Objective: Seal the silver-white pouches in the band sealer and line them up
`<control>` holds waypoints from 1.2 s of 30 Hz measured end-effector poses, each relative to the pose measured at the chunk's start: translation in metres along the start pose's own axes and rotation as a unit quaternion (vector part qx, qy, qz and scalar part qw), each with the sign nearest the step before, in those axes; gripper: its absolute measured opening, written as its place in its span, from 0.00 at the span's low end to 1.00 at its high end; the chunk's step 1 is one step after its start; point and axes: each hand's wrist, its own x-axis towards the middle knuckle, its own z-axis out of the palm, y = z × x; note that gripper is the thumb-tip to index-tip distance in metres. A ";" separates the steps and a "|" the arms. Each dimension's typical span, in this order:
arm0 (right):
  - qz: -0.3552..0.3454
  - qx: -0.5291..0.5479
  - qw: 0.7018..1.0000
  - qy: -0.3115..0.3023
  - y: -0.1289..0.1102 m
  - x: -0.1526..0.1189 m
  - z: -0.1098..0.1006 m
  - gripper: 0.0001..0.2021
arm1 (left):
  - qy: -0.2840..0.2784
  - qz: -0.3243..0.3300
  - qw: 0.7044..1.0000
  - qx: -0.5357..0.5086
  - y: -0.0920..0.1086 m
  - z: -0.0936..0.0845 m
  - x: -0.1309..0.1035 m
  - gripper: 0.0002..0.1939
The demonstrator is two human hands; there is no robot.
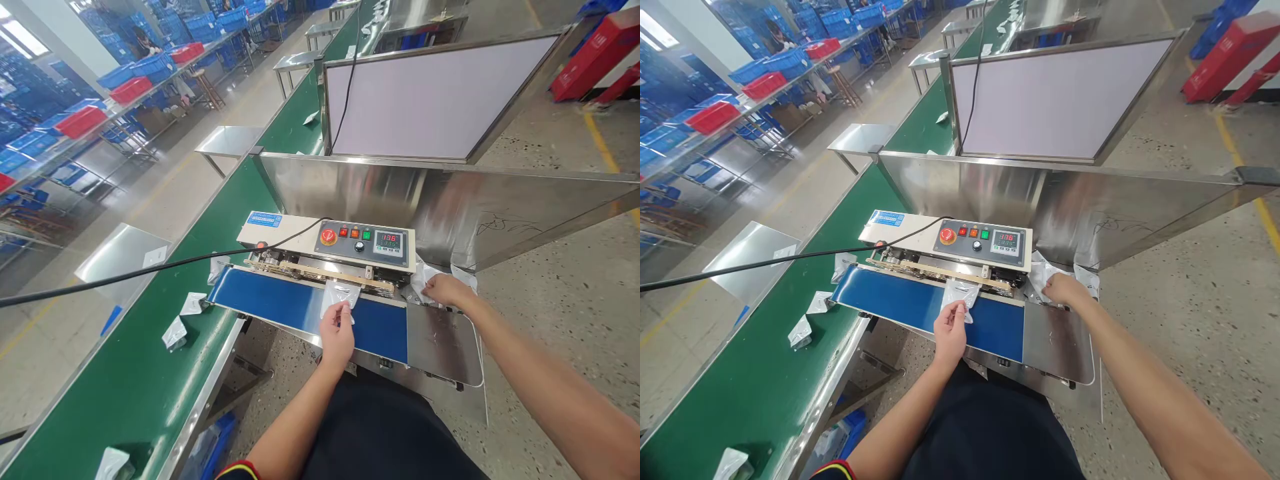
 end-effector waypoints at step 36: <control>0.093 0.595 0.787 0.132 0.003 -0.116 0.099 0.23 | -0.180 -0.171 0.967 0.053 0.000 0.102 0.014 0.25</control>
